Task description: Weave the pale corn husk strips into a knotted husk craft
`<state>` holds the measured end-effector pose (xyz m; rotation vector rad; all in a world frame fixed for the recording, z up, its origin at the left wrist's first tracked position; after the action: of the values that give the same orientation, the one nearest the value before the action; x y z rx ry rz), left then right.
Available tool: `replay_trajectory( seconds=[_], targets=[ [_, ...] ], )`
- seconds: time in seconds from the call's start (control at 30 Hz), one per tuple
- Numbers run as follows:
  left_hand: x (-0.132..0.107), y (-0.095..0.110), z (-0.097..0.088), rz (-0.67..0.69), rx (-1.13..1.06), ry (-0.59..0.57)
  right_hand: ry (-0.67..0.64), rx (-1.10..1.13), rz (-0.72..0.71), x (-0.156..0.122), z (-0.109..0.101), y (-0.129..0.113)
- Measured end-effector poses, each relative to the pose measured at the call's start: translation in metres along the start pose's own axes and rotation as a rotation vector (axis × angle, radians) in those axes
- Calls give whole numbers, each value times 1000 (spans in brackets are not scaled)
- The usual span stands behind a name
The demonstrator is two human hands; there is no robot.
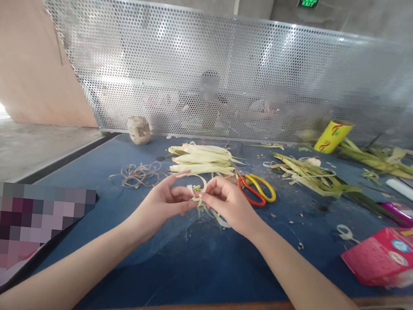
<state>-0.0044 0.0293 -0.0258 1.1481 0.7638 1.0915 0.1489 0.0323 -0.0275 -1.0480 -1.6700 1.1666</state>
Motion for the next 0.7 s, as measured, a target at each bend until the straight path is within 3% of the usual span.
replay_trajectory(
  seconds=[0.33, 0.57, 0.7],
  targets=[
    [1, -3, 0, -13, 117, 6, 11, -34, -1, -3, 9, 0],
    [2, -2, -2, -34, 164, 48, 52, 45, -18, -2, 3, 2],
    [1, 1, -1, -44, 154, 61, -46, 9, -112, -6, -3, -4]
  ],
)
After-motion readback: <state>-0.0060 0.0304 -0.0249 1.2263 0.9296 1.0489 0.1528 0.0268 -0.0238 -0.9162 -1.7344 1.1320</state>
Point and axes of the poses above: each hand's wrist, its own x-axis towards the middle knuckle, its own z-axis out of the palm, y = z × x, the point moved 2 cm from there along x, towards the middle knuckle, and after that the axes turned 2 degrees about z, right-handed, at the moved point
